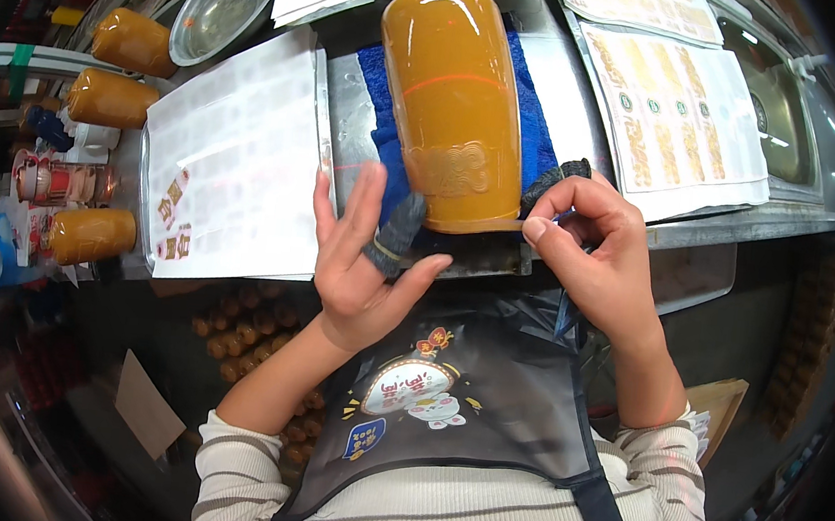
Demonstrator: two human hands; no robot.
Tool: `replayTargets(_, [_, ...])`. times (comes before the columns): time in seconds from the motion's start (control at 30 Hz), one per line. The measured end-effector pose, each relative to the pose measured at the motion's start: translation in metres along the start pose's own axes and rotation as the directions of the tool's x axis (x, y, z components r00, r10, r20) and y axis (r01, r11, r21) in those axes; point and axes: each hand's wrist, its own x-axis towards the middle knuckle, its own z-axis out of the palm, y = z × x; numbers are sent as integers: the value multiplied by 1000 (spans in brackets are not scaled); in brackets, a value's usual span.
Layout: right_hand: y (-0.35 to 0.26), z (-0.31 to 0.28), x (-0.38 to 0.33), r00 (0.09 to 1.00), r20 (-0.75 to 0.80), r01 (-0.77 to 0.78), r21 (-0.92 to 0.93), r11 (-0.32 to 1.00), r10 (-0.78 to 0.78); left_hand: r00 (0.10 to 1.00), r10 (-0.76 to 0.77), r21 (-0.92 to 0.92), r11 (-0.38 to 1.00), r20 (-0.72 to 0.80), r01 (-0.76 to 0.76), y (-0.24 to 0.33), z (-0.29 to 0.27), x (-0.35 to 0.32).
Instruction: The person applies adhesive labels to amber-colored bottles. They peel labels from a sheet, position them on the bottle, and smooth them with a cloth. The person handles multiple bottles one at a time, repeating the labeling process.
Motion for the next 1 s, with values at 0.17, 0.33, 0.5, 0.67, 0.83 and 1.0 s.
replayTargets(0.17, [-7,-2,-7,999,-24,42,73,996,-40,999,42,-46,998,-9,-42,2,7,-9])
replayTargets(0.33, [2,-3,-2,999,-28,-38,163,986,43,993,109,31,993,37,-110,4,5,-1])
replayTargets(0.5, [7,-1,-1,998,-36,-45,175,983,52,985,157,73,984,73,-163,11,1,12])
replayTargets(0.67, [7,0,1,998,-26,-54,160,986,59,985,170,110,979,1,-169,22,1,27])
replayTargets(0.83, [11,2,3,998,-22,-60,166,984,64,974,210,202,954,79,-222,32,1,40])
replayTargets(1.0, [12,2,0,999,0,-37,103,994,37,986,150,159,978,-67,-138,17,14,35])
